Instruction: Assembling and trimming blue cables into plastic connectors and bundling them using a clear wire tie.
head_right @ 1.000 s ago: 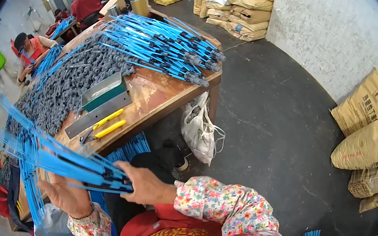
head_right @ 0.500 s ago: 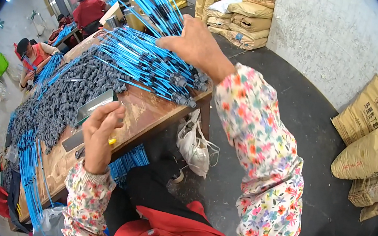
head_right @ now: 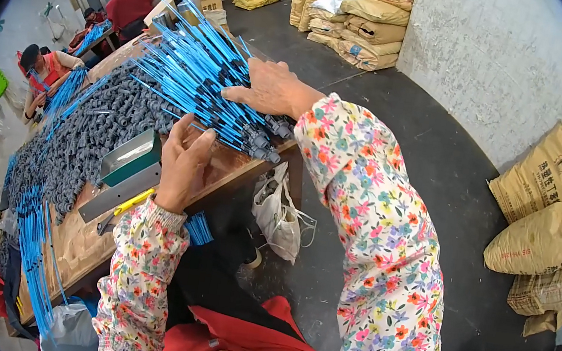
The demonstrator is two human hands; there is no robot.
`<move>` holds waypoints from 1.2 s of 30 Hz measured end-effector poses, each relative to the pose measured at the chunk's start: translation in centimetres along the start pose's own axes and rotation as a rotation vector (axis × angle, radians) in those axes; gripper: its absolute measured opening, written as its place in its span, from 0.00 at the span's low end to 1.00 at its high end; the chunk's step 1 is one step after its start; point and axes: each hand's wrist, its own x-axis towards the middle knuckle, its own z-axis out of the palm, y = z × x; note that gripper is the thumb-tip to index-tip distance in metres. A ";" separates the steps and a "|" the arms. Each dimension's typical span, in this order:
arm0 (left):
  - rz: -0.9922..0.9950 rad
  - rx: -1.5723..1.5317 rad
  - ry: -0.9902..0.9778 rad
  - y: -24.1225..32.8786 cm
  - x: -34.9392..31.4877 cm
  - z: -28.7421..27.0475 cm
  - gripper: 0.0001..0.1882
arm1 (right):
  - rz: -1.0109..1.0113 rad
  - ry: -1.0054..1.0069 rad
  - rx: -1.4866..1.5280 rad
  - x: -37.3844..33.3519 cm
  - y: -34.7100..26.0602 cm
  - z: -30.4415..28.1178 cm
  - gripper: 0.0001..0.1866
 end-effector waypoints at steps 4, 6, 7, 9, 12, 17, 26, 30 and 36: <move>0.039 0.064 0.015 -0.6 0.2 1.3 0.34 | 0.017 0.250 0.110 -3.0 -0.4 -0.2 0.35; -0.066 -0.124 0.004 0.5 -0.2 2.4 0.36 | 0.018 0.358 0.173 -5.4 -0.9 -0.3 0.35; -0.068 -0.122 0.022 0.4 -0.1 2.1 0.36 | -0.033 0.442 0.143 -6.7 -1.4 0.2 0.34; -0.065 0.087 0.088 0.6 0.9 2.0 0.35 | -0.098 0.517 0.114 -8.4 -2.4 1.3 0.32; -0.057 0.168 0.180 0.7 1.6 2.4 0.31 | 0.040 0.550 -0.017 -8.9 -2.7 4.0 0.29; -0.057 -0.015 0.225 0.1 1.8 3.2 0.18 | -0.226 0.655 -0.028 -7.2 -2.1 3.9 0.26; -0.184 -0.335 0.161 1.8 -0.8 3.5 0.15 | 0.073 0.419 0.301 -6.2 -3.0 1.9 0.17; -0.184 -0.262 0.103 2.2 -0.4 3.7 0.19 | 0.197 0.380 0.271 -5.9 -1.6 1.2 0.19; -0.170 -0.171 0.064 2.1 -0.1 3.3 0.24 | 0.128 0.716 0.264 -7.2 0.0 2.2 0.26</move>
